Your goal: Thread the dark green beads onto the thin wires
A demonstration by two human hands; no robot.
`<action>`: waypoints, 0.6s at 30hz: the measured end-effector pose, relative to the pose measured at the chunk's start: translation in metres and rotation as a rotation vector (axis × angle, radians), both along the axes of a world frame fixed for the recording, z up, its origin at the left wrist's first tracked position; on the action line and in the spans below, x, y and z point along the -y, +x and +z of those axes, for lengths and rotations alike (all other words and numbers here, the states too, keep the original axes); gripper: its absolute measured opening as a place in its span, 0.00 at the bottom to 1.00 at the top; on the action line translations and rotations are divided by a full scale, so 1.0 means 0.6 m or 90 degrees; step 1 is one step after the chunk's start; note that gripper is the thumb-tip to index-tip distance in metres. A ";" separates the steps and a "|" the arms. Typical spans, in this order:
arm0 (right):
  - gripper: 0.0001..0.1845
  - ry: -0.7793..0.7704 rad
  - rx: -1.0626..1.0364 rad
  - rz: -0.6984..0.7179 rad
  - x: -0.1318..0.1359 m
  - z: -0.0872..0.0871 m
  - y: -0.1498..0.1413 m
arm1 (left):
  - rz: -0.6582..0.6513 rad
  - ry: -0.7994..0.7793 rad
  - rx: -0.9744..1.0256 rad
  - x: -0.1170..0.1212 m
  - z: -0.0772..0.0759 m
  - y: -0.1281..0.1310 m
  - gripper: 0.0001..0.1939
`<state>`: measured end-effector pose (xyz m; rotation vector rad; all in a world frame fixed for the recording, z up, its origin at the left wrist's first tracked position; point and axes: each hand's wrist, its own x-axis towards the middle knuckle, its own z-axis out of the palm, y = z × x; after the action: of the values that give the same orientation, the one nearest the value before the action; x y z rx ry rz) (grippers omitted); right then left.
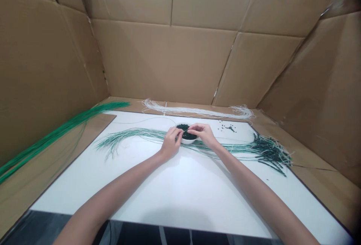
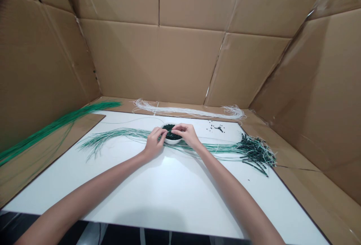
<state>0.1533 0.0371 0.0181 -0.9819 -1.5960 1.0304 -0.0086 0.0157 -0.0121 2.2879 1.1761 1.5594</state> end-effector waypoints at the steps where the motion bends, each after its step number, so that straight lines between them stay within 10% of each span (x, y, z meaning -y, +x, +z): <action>1: 0.12 -0.003 0.002 -0.004 0.000 0.001 0.000 | -0.003 0.001 -0.002 0.000 0.000 0.000 0.07; 18: 0.13 0.026 0.068 -0.004 0.001 -0.002 0.003 | -0.005 -0.004 0.005 0.001 0.000 0.000 0.07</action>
<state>0.1554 0.0364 0.0171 -1.0284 -1.6931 0.9513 -0.0088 0.0153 -0.0123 2.2773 1.1672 1.5582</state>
